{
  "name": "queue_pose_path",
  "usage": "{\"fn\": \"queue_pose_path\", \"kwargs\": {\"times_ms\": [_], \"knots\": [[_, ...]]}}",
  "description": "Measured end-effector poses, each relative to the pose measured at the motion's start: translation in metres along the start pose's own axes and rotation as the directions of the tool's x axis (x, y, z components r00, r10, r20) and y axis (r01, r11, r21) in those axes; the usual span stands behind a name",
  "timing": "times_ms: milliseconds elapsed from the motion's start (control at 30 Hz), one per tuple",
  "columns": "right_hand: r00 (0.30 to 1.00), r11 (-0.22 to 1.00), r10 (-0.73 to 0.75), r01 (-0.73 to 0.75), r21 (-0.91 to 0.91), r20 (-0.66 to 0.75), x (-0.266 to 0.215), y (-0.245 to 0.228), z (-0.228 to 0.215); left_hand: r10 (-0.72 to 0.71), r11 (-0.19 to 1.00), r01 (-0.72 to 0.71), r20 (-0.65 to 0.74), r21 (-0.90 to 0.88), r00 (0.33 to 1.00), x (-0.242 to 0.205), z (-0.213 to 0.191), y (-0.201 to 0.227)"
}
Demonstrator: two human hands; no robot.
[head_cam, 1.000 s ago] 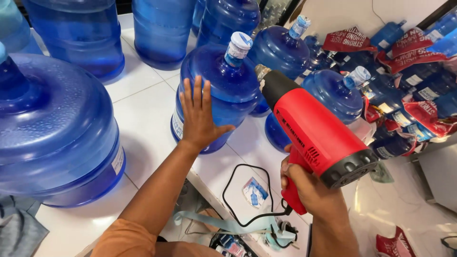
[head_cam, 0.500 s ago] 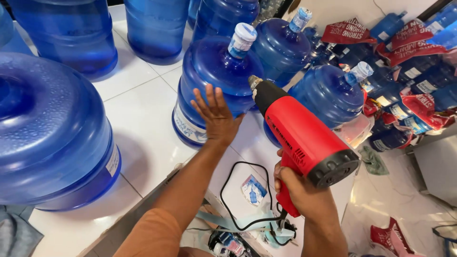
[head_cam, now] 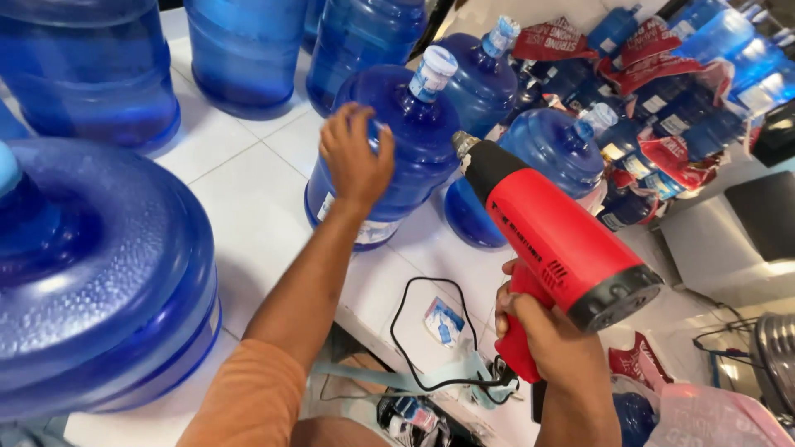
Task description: The person uses a red heat gun to apply heat to the necks of large blue water jugs. They then place white paper seals over the caps and wipe the jugs with a cloth. The person handles multiple jugs in a row, applying heat and seals to each one.
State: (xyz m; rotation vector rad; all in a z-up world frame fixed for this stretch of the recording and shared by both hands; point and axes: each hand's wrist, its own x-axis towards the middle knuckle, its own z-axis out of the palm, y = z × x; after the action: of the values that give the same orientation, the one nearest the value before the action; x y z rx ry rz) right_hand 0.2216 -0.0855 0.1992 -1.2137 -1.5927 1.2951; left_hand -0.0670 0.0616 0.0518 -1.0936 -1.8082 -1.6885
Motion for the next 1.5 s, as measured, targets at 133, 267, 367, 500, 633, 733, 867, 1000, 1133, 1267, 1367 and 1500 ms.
{"fn": "queue_pose_path", "kwargs": {"times_ms": [133,267,367,500,633,733,867,1000,1133,1267,1367,1500], "knots": [[0.998,0.998,-0.056,0.056,0.011,-0.019,0.003,-0.012,0.008,-0.432,0.894,0.44,0.428,0.086,0.794,0.097,0.023,-0.026],[0.999,0.998,-0.041,0.042,0.045,-0.005,0.008,-0.011,0.003,-0.517,0.67,0.741,0.686,-0.048,0.512,0.122,0.008,-0.035],[0.994,0.994,-0.113,0.113,-0.004,-0.009,0.012,-0.02,0.004,-0.454,0.797,0.602,0.597,-0.06,0.661,0.1,0.034,-0.059],[0.999,0.999,-0.046,0.046,-0.004,0.005,0.014,-0.019,-0.011,-0.511,0.814,0.58,0.532,0.047,0.675,0.08,0.02,-0.038],[0.988,0.988,-0.154,0.154,0.016,0.027,0.017,-0.011,-0.017,-0.552,0.825,0.562,0.31,0.067,0.774,0.046,0.019,-0.021],[0.994,0.996,-0.083,0.082,0.022,0.065,0.021,0.002,-0.02,-0.488,0.872,0.482,0.088,0.079,0.868,0.011,0.011,0.002],[0.976,0.991,-0.13,0.128,0.027,0.173,0.021,0.018,-0.022,-0.365,0.931,0.364,-0.125,-0.03,0.923,-0.018,0.003,0.031],[0.991,1.0,0.011,-0.012,0.011,0.131,0.026,0.021,-0.012,-0.253,0.967,0.244,-0.263,-0.068,0.931,-0.026,0.016,0.026],[0.996,0.999,0.026,-0.028,0.028,0.084,0.028,0.014,0.004,-0.262,0.964,0.23,-0.352,-0.132,0.898,-0.022,0.017,0.027],[0.997,0.997,0.069,-0.069,-0.025,0.036,0.023,0.01,0.022,-0.25,0.964,0.202,-0.326,-0.174,0.912,-0.021,0.009,0.029],[0.995,0.983,-0.052,0.066,-0.172,0.084,0.025,0.018,0.024,-0.273,0.955,0.223,-0.288,-0.195,0.918,-0.017,0.007,0.027],[0.985,0.935,-0.149,0.113,-0.337,-0.083,0.001,0.026,0.023,-0.286,0.95,0.241,-0.246,-0.199,0.926,-0.018,0.001,0.025]]}}
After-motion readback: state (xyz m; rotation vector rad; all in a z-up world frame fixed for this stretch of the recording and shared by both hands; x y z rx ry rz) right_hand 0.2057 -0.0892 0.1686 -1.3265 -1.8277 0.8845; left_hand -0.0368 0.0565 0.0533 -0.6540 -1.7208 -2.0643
